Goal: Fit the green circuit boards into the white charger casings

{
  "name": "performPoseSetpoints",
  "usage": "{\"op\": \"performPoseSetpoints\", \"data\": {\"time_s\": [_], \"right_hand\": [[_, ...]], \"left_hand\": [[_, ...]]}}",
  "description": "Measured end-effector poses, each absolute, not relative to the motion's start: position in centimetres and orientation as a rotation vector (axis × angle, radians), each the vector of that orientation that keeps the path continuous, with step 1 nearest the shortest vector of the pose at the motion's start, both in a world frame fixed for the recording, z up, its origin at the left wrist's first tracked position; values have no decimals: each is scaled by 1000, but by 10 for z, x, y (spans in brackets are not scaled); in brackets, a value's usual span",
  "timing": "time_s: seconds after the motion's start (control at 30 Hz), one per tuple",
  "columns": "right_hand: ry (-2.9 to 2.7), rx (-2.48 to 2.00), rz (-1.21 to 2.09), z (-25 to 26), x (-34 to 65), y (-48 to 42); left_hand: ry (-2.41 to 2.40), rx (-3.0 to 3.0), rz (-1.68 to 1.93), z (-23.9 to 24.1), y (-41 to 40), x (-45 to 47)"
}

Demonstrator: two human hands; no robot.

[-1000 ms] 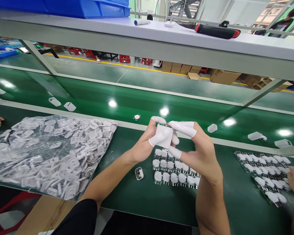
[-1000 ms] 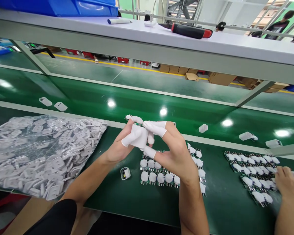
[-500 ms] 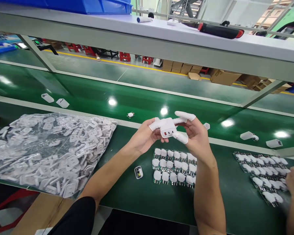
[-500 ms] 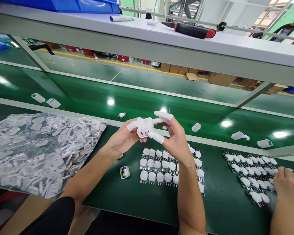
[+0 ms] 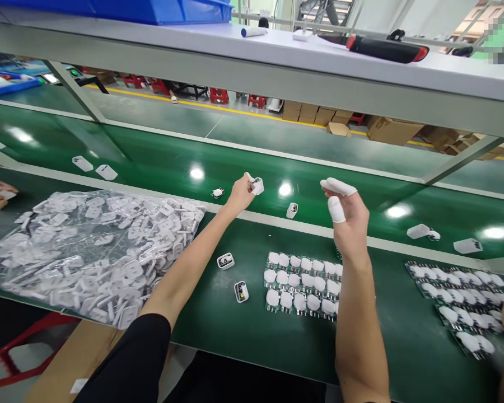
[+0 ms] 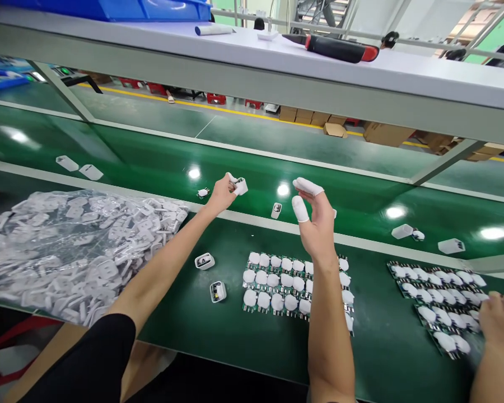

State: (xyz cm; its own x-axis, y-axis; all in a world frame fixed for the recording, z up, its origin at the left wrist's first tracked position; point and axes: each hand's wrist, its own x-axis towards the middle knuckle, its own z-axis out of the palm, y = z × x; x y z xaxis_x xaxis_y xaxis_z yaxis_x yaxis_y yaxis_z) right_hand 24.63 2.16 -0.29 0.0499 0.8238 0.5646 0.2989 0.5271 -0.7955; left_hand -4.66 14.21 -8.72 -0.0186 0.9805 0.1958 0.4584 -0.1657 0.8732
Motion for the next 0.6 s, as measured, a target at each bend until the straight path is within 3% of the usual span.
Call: {"op": "performPoseSetpoints", "data": {"time_s": [0.2, 0.6], "right_hand": [[-1641, -1120, 488, -10, 230, 22], [-1290, -1418, 264, -14, 315, 40]], "left_hand": [[1728, 1868, 872, -118, 155, -68], [2218, 1567, 397, -67, 172, -184]]}}
